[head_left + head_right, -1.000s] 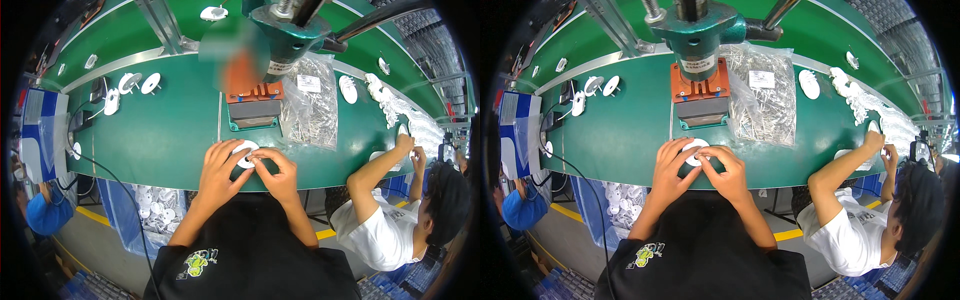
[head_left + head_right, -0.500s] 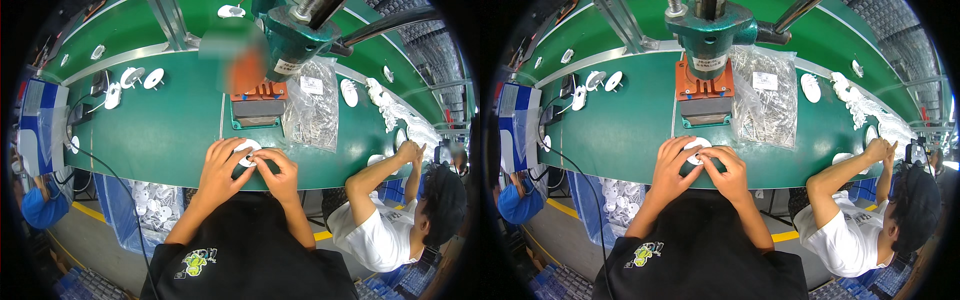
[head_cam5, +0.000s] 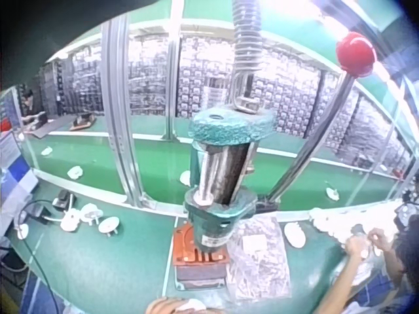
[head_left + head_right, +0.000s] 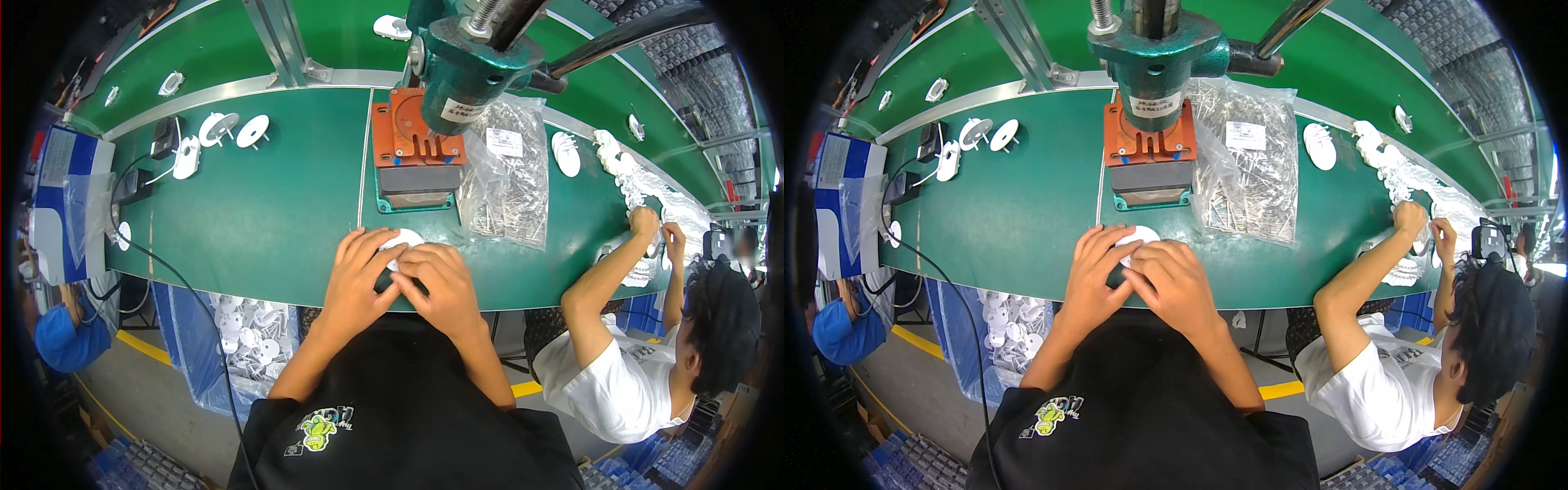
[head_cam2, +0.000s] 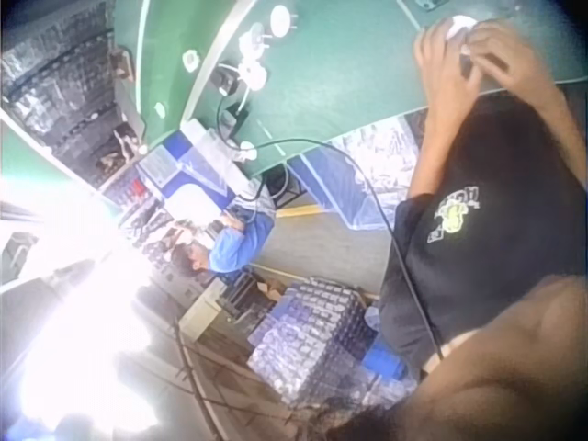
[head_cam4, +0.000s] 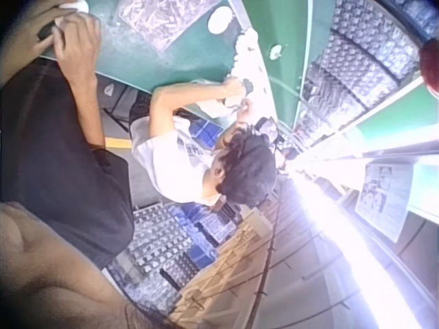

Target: The person assembles components by inserting small metal pins into round plastic pieces by hand, placing each assembled piece onto a manual press machine, and pulling the lever to press them.

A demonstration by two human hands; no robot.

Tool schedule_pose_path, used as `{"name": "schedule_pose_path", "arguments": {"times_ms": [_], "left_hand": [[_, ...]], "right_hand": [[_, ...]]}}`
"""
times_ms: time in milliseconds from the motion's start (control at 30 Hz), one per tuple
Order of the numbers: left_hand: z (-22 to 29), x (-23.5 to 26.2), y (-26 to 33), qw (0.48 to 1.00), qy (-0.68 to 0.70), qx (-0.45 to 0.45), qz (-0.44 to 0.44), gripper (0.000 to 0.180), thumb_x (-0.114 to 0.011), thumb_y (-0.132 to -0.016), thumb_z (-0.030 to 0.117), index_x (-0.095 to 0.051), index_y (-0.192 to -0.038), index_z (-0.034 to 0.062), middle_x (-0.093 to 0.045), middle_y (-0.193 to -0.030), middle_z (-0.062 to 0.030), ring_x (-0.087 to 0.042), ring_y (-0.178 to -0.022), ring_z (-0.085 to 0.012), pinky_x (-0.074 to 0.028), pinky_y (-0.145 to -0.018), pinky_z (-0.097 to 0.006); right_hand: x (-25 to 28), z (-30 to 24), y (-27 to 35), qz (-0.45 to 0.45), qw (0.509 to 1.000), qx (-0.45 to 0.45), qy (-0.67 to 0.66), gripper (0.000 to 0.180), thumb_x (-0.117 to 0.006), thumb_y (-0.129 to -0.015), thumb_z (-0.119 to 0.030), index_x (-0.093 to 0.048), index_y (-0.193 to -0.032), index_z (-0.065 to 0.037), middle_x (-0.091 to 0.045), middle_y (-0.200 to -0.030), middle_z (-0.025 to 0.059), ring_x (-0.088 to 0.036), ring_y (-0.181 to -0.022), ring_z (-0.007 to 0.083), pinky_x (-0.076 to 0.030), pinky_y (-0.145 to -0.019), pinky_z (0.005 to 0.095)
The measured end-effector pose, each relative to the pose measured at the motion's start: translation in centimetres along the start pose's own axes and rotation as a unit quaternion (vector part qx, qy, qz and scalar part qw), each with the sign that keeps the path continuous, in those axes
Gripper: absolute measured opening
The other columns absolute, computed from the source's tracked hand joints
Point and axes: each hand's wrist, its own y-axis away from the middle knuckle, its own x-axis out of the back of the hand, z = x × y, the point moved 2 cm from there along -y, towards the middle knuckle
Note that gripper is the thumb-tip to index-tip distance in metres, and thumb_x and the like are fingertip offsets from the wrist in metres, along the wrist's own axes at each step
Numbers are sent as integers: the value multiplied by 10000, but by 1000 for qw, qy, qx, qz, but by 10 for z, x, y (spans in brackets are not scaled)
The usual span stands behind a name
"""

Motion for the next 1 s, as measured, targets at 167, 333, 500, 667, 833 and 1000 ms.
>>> {"name": "schedule_pose_path", "arguments": {"times_ms": [167,333,500,667,833,1000], "left_hand": [[-9,7,0,999,41,-6,27,326,-776,-747,97,-723,-1068,66,-670,-1157,-92,-597,-1153,-289,-416,-1037,-465],[17,32,-48,979,4,-118,164,326,-822,-700,115,-754,-1018,86,-694,-1080,-66,-608,-1103,-308,-473,-947,-424],[8,24,-97,962,-112,-172,180,309,-785,-767,148,-716,-1065,100,-641,-1171,-57,-551,-1173,-313,-449,-959,-459],[1,23,-115,966,-142,-125,179,352,-752,-821,266,-678,-1094,57,-593,-1256,-116,-470,-1281,-370,-337,-1077,-550],[0,23,-132,968,-149,-140,143,530,-736,-826,383,-613,-1232,65,-550,-1328,-119,-416,-1334,-395,-308,-1113,-542],[-12,22,-142,978,-86,-145,122,628,-781,-776,397,-589,-1265,54,-567,-1312,-148,-443,-1301,-425,-362,-1098,-510]], "right_hand": [[26,-8,11,21,1000,-17,-15,253,-727,-834,-135,-662,-1041,-5,-668,-1098,131,-632,-965,323,-485,-867,415],[20,16,44,83,983,-160,-17,159,-683,-855,-90,-680,-993,-12,-690,-988,128,-631,-930,309,-472,-856,390],[8,22,35,94,982,-162,24,74,-686,-851,-72,-688,-915,-35,-684,-896,93,-611,-853,286,-455,-790,384],[9,22,32,76,984,-156,49,67,-681,-854,-55,-687,-917,-35,-686,-912,93,-619,-867,276,-466,-800,383],[56,-2,-24,208,976,-62,35,187,-650,-858,-16,-655,-1044,-2,-672,-1020,141,-639,-940,262,-487,-891,347],[157,-73,-144,434,886,163,20,284,-655,-870,-57,-620,-1144,8,-590,-1174,132,-566,-1083,221,-445,-924,336]]}}
